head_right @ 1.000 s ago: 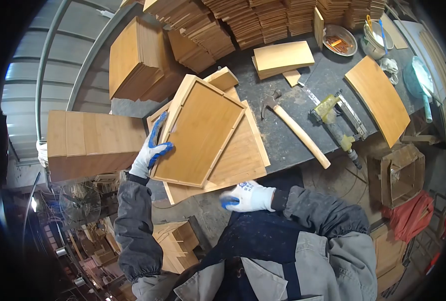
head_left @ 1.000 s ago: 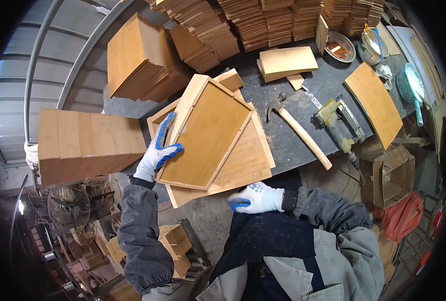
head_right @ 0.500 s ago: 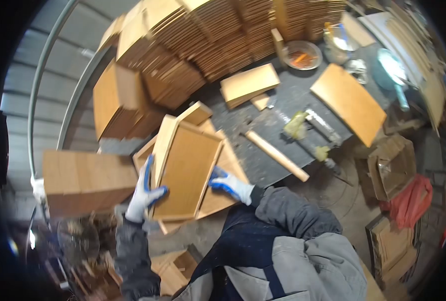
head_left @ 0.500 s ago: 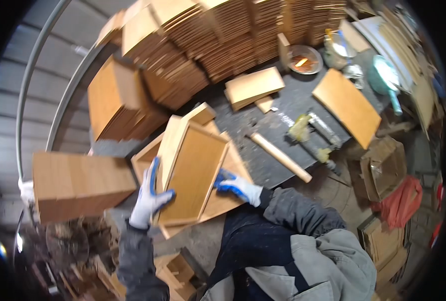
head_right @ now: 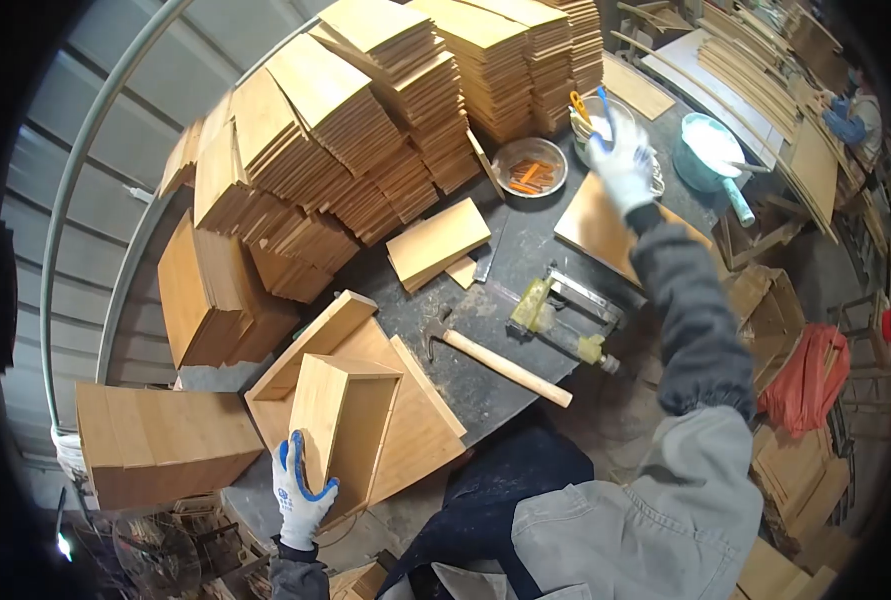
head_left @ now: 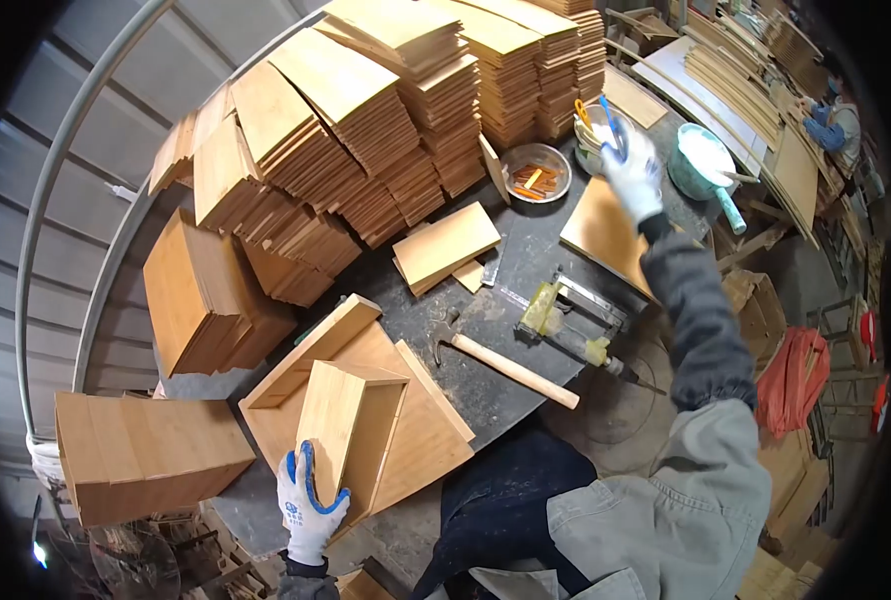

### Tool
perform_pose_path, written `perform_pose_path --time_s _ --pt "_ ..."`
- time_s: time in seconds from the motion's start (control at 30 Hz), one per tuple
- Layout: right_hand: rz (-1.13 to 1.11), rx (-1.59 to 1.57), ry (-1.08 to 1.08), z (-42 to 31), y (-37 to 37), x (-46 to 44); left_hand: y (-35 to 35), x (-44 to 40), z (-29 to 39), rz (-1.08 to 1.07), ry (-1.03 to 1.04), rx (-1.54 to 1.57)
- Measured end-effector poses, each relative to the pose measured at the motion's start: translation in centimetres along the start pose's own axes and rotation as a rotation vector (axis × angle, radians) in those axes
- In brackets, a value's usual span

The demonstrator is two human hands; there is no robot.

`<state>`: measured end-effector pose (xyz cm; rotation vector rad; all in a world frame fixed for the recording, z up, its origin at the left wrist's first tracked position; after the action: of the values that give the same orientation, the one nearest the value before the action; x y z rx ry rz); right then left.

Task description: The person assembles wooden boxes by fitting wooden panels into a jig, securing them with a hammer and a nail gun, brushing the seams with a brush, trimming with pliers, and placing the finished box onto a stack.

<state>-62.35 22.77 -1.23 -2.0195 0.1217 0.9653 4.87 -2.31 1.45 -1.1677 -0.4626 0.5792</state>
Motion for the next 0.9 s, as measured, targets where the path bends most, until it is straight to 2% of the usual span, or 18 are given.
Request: perform_pose_path --time_s 0.07,0.1,0.2,0.33,0.4,0.47,0.53,0.6,0.67,0.73,0.77,0.8,0.83,0.87,0.9 --pt "-0.196 0.244 0.110 3.5 3.2 -4.4 0.1 0.2 -0.1 0.007 -0.008 -0.023" --pt "-0.193 0.230 0.104 3.8 3.7 -5.0 0.3 0.3 -0.1 0.003 -0.012 -0.041" --pt "-0.421 0.519 0.112 4.9 7.1 -5.9 0.8 0.3 -1.0 -0.004 -0.023 -0.064" --pt "-0.502 0.548 0.115 6.4 10.4 -5.0 0.9 0.9 -1.7 -0.020 -0.054 -0.076" --pt "-0.414 0.609 0.101 7.9 10.4 -5.2 0.8 0.5 -1.3 -0.013 -0.049 -0.090" --pt "-0.205 0.601 0.160 9.9 9.6 -5.5 0.8 -0.1 -1.1 -0.004 -0.052 -0.038" --pt "-0.028 -0.065 0.290 10.5 8.5 -3.3 0.0 -0.2 -1.2 0.001 -0.035 0.016" --pt "-0.142 -0.651 0.292 4.5 5.7 1.2 -0.3 -0.6 -1.6 -0.027 -0.041 0.062" --pt "-0.432 -0.975 0.325 -2.6 4.3 8.2 -0.9 -1.4 -2.7 -0.048 -0.065 0.077" --pt "-0.577 -1.231 0.340 -12.5 0.2 15.9 -1.2 -2.2 -4.1 -0.043 -0.085 0.339" --pt "-0.714 -1.186 0.294 -17.4 -2.5 18.7 -1.2 -2.2 -4.5 -0.044 -0.090 0.471" --pt "-0.884 -1.284 0.331 -20.8 -2.6 22.9 -1.0 -2.1 -4.6 -0.051 -0.091 0.457" --pt "-0.924 -1.290 0.139 -25.4 -4.6 24.8 0.0 -1.9 -5.6 -0.081 -0.230 0.662" --pt "-1.038 -1.327 0.159 -28.9 -5.7 27.4 1.4 -1.6 -6.3 -0.117 -0.373 0.861" --pt "-0.987 -1.281 -0.028 -32.2 -6.9 28.7 3.0 -1.2 -6.9 -0.158 -0.519 1.056"
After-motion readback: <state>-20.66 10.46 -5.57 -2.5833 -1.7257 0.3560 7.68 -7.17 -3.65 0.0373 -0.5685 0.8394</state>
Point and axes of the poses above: each hand's wrist, its own x-axis away from the middle knuckle, its own y-axis out of the palm, z = x × y, the point moved 10 cm from there along -x, towards the middle knuckle, and after that the axes turned 4 degrees about x, right-handed, at the moved point
